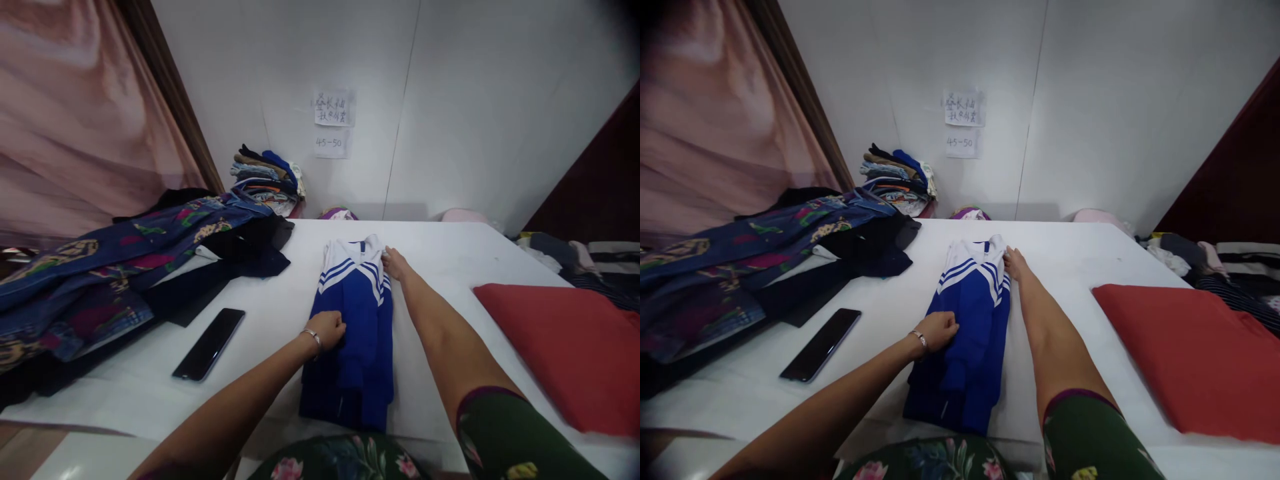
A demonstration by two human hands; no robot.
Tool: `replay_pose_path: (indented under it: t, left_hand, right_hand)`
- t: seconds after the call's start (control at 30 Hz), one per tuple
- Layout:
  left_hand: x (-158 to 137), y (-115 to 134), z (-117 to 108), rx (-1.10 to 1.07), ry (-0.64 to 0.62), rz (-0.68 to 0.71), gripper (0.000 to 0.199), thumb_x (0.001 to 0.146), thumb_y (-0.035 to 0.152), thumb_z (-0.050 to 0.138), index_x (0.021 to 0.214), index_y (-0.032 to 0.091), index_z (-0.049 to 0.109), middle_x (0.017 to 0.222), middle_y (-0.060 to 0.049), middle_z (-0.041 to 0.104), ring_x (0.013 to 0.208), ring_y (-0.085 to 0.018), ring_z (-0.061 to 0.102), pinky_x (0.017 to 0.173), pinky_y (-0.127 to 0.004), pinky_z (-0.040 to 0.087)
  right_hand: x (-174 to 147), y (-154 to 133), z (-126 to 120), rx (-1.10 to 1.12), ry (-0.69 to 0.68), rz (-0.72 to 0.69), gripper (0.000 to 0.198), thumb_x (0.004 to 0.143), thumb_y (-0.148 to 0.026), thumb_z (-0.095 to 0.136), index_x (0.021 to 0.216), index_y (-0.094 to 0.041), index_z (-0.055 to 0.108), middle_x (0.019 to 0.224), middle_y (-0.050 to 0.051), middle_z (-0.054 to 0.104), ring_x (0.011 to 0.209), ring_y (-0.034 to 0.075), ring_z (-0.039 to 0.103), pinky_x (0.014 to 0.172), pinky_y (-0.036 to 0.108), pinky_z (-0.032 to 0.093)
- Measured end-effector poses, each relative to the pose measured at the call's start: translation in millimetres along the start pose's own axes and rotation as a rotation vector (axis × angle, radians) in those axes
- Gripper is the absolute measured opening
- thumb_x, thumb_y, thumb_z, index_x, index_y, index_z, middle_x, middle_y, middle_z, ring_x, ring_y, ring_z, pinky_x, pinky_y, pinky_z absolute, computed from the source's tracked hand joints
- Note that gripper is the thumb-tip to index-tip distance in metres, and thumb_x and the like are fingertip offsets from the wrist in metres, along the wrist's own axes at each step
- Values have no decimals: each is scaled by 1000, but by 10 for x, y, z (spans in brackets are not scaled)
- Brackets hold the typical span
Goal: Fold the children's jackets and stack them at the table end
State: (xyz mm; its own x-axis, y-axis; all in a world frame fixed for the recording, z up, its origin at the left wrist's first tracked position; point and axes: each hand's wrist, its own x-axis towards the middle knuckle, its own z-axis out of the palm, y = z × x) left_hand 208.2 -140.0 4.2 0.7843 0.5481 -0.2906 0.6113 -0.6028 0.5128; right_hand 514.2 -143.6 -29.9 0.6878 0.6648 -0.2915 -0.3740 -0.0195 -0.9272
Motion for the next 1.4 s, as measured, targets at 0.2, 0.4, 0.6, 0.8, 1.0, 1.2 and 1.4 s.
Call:
replay_pose_path:
  t: [0.2, 0.4, 0.6, 0.8, 1.0, 1.2, 1.4]
  left_hand:
    - [-4, -62, -8, 132, 46, 23, 19, 84, 31, 48, 69, 21, 55, 77, -5, 67, 78, -21, 63, 67, -29, 41]
    - [20, -33, 9, -210, 90, 30, 24, 84, 28, 49, 61, 21, 47, 56, 2, 56, 63, -15, 58, 61, -25, 42]
    - [55, 71, 15, -1009, -90, -177, 22, 82, 20, 52, 62, 20, 41, 48, 7, 47, 44, -9, 49, 50, -20, 42]
    - [36, 116, -44, -1378, -214, -286, 20, 86, 20, 44, 71, 15, 55, 57, -1, 58, 47, -10, 53, 47, -20, 43]
    - [29, 105, 41, -1515, -129, -350, 14, 83, 24, 55, 74, 15, 61, 57, -1, 62, 50, -13, 56, 52, -22, 45]
    - [88, 77, 96, -1560, 98, -285, 12, 73, 26, 65, 67, 17, 62, 62, -2, 65, 64, -16, 63, 64, -26, 48]
    - [118, -47, 180, -1354, 257, -165, 23, 70, 37, 68, 58, 20, 58, 58, 2, 61, 59, -14, 57, 62, -26, 44]
  right_hand:
    - [-65, 45, -31, -81, 135, -51, 71, 83, -27, 57, 146, -25, 24, 111, 11, 64, 67, 13, 61, 47, 22, 51]
    - [-437, 131, -110, -178, 169, -99, 76, 71, -9, 63, 142, -18, 36, 90, 7, 67, 63, 13, 61, 47, 21, 53]
    - [-839, 247, -103, -278, 91, -73, 76, 68, -5, 65, 139, -10, 40, 57, 0, 62, 46, 14, 55, 36, 21, 43]
    - [-936, 244, -129, -382, 134, -104, 72, 69, -5, 64, 137, -9, 42, 50, -5, 58, 39, 8, 47, 36, 17, 34]
    - [-953, 269, -124, -445, 144, -100, 67, 80, -20, 61, 141, -10, 36, 64, -1, 65, 44, 10, 53, 36, 18, 34]
    - [-950, 263, -149, -504, 161, -155, 62, 71, -5, 55, 132, -10, 47, 55, -5, 59, 41, 8, 48, 37, 16, 32]
    - [-857, 94, -122, -516, 217, -221, 48, 76, -12, 55, 124, -12, 54, 71, 1, 66, 53, 8, 57, 42, 15, 38]
